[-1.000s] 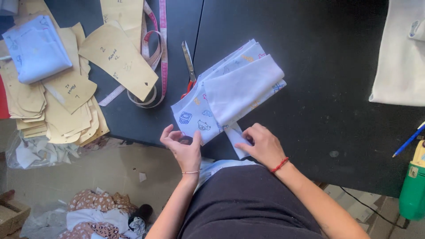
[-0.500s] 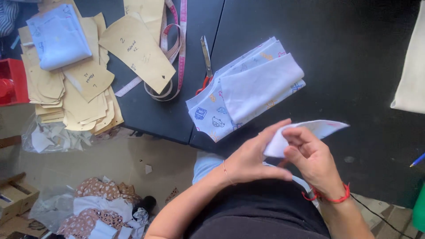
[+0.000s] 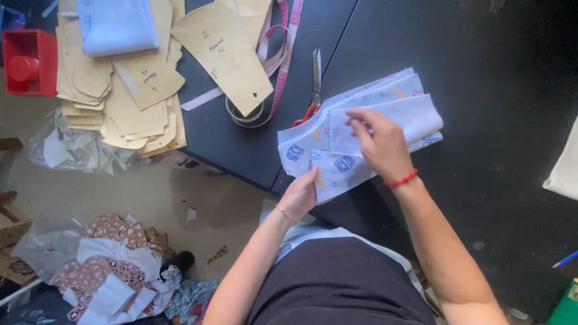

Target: The person places a paper pattern on a white fabric, traces the outline with a pen, and then uses a rotary cutter to cut the fabric. They then use scissors to trim the edges of a stack of cut fabric pieces and fold them.

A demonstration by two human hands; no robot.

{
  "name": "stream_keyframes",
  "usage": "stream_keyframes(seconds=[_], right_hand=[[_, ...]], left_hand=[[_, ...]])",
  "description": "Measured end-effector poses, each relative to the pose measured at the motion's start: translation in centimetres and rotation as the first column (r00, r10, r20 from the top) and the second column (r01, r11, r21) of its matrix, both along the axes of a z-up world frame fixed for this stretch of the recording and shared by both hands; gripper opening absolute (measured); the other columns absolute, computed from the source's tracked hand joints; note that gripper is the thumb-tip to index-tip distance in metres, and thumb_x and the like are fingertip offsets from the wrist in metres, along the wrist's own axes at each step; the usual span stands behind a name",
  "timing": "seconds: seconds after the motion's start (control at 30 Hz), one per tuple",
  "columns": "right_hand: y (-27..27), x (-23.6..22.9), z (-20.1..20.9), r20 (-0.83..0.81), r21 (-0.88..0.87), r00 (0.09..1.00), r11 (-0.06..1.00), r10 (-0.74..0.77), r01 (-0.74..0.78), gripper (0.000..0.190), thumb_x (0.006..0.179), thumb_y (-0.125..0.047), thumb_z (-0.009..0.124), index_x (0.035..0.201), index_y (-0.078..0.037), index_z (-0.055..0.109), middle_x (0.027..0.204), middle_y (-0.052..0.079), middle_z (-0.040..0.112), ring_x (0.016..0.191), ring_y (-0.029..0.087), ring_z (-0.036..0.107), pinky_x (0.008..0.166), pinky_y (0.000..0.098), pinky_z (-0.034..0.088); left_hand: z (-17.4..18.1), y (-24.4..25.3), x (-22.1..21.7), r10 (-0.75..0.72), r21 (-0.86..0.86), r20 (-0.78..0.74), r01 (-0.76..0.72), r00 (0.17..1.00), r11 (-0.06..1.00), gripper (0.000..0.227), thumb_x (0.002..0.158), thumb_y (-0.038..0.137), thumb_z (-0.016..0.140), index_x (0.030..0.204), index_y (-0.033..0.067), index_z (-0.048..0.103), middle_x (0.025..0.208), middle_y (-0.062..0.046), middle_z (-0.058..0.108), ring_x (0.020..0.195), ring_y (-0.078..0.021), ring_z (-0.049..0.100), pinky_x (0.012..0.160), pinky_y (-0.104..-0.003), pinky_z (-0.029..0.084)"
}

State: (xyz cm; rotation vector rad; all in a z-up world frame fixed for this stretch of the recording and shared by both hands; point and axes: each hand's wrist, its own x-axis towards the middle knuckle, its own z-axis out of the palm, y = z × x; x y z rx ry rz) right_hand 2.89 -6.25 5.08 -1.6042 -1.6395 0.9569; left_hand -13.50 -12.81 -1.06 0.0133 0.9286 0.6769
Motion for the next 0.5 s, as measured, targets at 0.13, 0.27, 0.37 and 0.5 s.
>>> stream_keyframes(seconds=[0.13, 0.27, 0.37, 0.5], right_hand=[[4.4, -4.2, -4.3, 0.164, 0.071, 0.985, 0.996, 0.049, -0.062, 0.013, 0.079, -0.012, 0.062, 0.092, -0.016, 0.062, 0.074, 0.002, 0.063, 0.061, 0.019, 0.06, 0.053, 0.0277, 0.047], [6.7, -6.9, -3.4, 0.553, -0.31, 0.814, 0.951, 0.181, -0.001, 0.039, 0.063, -0.03, 0.075, 0.081, -0.011, 0.046, 0.079, 0.015, 0.061, 0.081, 0.036, 0.06, 0.071, 0.0453, 0.047], [7.6, -8.2, -2.2, 0.565, -0.397, 0.8, 0.917, 0.203, 0.047, 0.048, 0.058, -0.033, 0.078, 0.083, -0.012, 0.042, 0.082, 0.016, 0.061, 0.086, 0.038, 0.059, 0.075, 0.0472, 0.045], [7.3, -9.6, -0.8, 0.509, -0.42, 0.85, 0.901, 0.137, 0.106, 0.055, 0.06, -0.027, 0.079, 0.092, -0.01, 0.037, 0.086, 0.019, 0.062, 0.088, 0.038, 0.058, 0.076, 0.0479, 0.043]], left_hand=[[-3.0, -0.9, -1.2, -0.075, -0.004, 0.008, 0.075, 0.997, 0.997, 0.036, 0.085, 0.033, 0.056, 0.111, 0.0092, 0.052, 0.098, -0.009, 0.06, 0.085, -0.0183, 0.062, 0.073, -0.041, 0.051], [-4.8, -1.6, -2.0, -0.17, 0.037, 0.028, 0.169, 0.985, 0.985, 0.034, 0.077, 0.009, 0.053, 0.111, 0.0088, 0.05, 0.079, -0.005, 0.056, 0.063, -0.0069, 0.057, 0.068, -0.034, 0.053], [-2.9, -0.8, -2.6, -0.192, 0.088, -0.012, 0.192, 0.981, 0.977, 0.044, 0.071, -0.005, 0.05, 0.114, 0.0056, 0.048, 0.088, -0.01, 0.054, 0.074, -0.0118, 0.056, 0.075, -0.039, 0.051], [-2.3, -0.8, -3.3, -0.293, 0.18, 0.052, 0.279, 0.955, 0.943, 0.06, 0.068, -0.011, 0.047, 0.122, 0.0129, 0.042, 0.105, -0.006, 0.054, 0.094, -0.0157, 0.054, 0.081, -0.041, 0.047]])
